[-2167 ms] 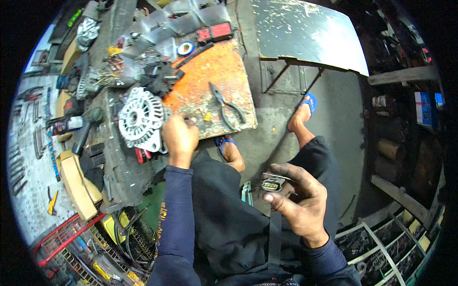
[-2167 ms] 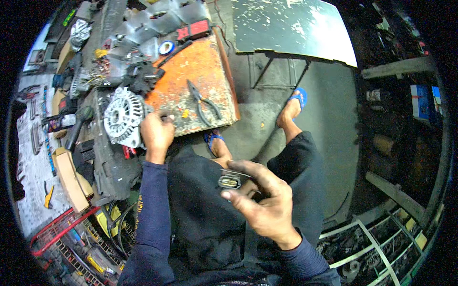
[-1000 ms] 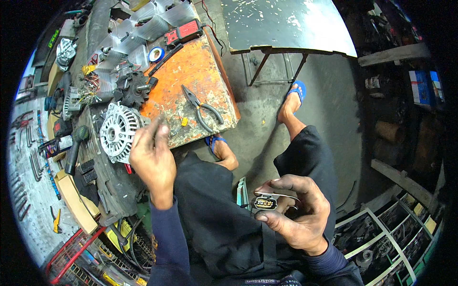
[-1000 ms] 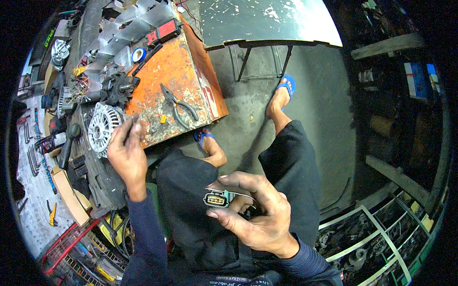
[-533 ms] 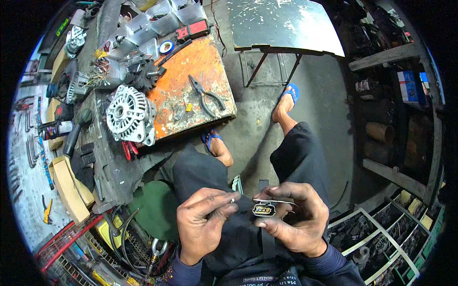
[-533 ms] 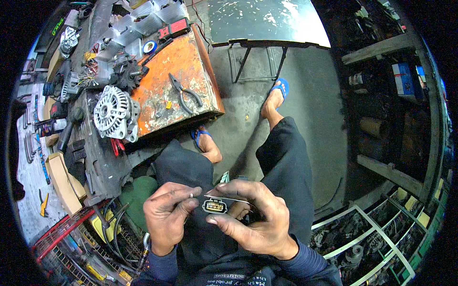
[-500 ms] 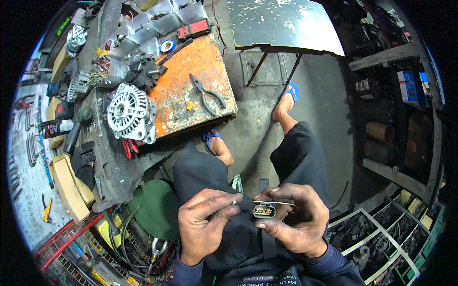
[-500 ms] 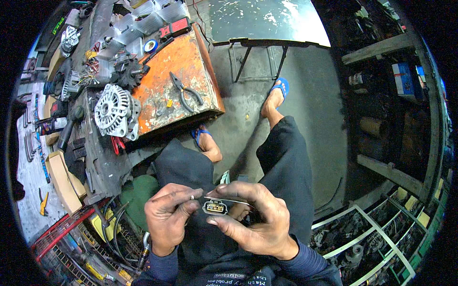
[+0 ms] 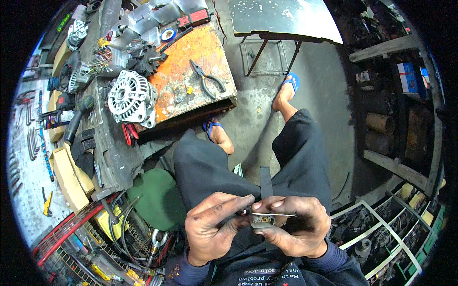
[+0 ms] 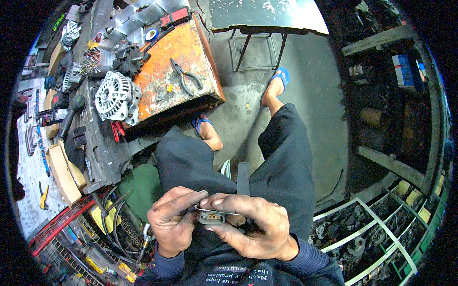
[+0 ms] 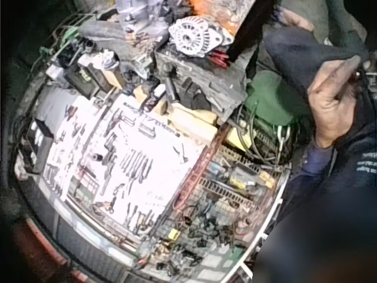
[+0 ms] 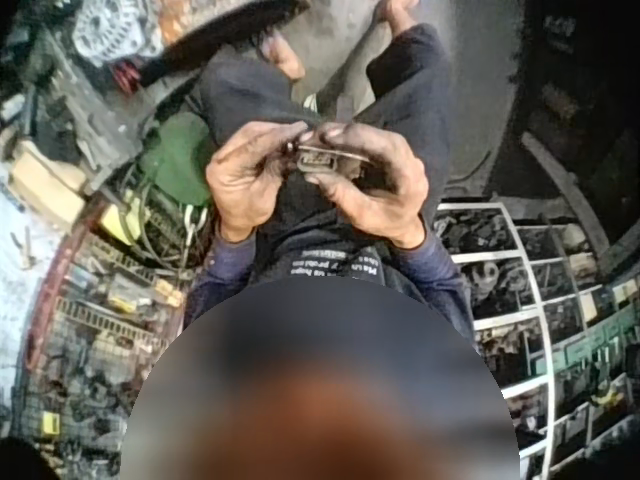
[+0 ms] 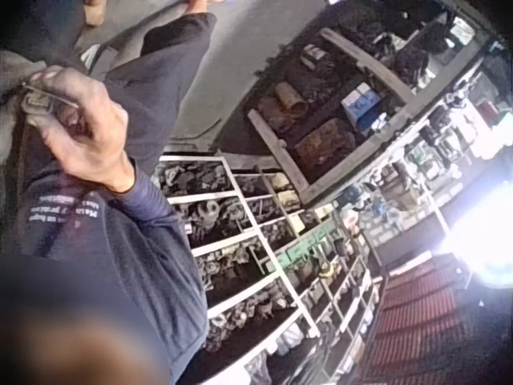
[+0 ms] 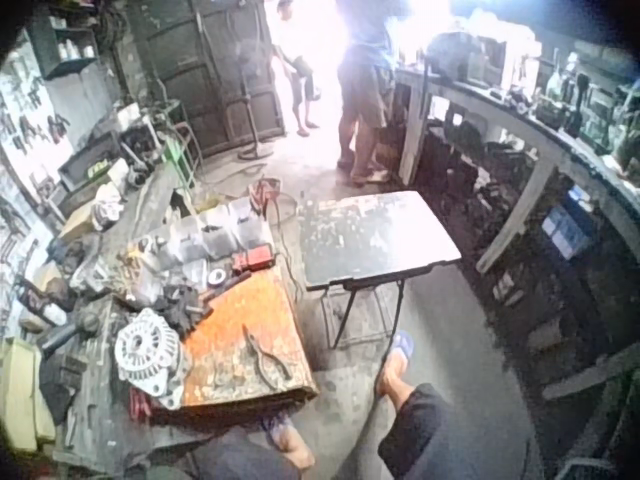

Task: The person uses a small metal tool to adjust pins inside a small black electrical connector. They repeatedly insert and remove the tool while holding the connector with the other hand. The task continues without a visible final state or completed assembly.

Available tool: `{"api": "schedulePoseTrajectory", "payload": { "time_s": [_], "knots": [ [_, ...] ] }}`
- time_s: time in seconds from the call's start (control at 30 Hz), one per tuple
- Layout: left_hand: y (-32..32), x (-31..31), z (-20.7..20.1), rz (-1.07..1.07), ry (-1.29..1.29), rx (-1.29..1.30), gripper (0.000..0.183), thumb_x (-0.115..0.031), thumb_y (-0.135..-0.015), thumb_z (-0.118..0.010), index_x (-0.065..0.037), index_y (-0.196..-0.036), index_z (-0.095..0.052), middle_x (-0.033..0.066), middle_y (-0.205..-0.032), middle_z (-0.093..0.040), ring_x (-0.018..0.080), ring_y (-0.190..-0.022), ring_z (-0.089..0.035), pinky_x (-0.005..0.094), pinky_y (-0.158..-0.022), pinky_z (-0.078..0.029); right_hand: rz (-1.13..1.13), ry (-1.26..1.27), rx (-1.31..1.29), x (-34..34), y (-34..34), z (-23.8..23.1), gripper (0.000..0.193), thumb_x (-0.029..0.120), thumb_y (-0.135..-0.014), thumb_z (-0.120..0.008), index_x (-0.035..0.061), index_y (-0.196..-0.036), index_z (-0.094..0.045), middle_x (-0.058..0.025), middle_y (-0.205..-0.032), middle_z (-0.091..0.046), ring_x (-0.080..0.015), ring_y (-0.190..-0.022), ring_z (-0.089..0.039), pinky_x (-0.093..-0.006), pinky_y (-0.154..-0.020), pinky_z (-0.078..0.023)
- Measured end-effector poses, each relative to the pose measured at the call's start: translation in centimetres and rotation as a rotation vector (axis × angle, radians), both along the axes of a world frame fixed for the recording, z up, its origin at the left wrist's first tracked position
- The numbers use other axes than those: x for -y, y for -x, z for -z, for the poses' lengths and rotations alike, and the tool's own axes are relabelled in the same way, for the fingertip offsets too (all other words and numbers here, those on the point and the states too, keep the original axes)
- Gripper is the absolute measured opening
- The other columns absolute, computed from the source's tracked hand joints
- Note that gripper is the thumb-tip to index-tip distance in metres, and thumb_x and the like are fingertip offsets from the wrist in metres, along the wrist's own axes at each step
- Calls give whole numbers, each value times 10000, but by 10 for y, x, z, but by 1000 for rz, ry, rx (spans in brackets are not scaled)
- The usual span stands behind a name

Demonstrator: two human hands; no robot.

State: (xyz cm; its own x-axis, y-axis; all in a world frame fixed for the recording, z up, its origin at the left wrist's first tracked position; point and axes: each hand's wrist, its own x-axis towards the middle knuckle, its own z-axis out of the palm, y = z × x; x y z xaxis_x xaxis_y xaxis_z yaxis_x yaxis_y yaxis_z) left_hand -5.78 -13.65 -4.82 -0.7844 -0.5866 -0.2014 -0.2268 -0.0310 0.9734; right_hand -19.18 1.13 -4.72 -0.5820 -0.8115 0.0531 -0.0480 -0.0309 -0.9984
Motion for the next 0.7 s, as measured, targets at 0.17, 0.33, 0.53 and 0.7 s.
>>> {"api": "schedulePoseTrajectory", "payload": {
  "time_s": [0.17, 0.33, 0.53, 0.7],
  "knots": [
    [2, -2, 9, 24, 79, -38, 250, -28, -816, -828, 7, -1061, -797, 130, -944, -743, 229, -864, -711, 332, -783, -565, -13, 21, 10, 1, 1, 6, 493, 1, -832, -871, -60, -1196, -544, -338, -1042, -734, -321, -918, -785, -348, -710, -641],
    [10, -2, 13, 49, 237, -69, 312, 23, -771, -824, -24, -1078, -804, 118, -960, -729, 256, -866, -711, 350, -781, -573, 223, 88, 216, 4, -7, 11, 501, 36, -790, -903, -70, -1212, -654, -270, -1064, -761, -350, -1046, -766, -395, -851, -624],
    [19, -2, 14, 21, 275, -69, 280, 26, -770, -794, -18, -1047, -800, 106, -906, -713, 243, -821, -683, 355, -765, -556, 235, -46, -7, -9, 15, 15, 184, 89, -958, -732, 3, -1121, -731, -195, -988, -728, -275, -859, -708, -364, -744, -567],
    [19, -5, 13, 48, 281, -72, 338, 14, -753, -834, -23, -1088, -805, 107, -951, -721, 248, -867, -703, 347, -783, -568, 132, -221, -21, -14, 23, 5, 145, 32, -976, -662, -48, -1075, -731, -165, -898, -717, -229, -736, -667, -343, -679, -531]
  ]
}}
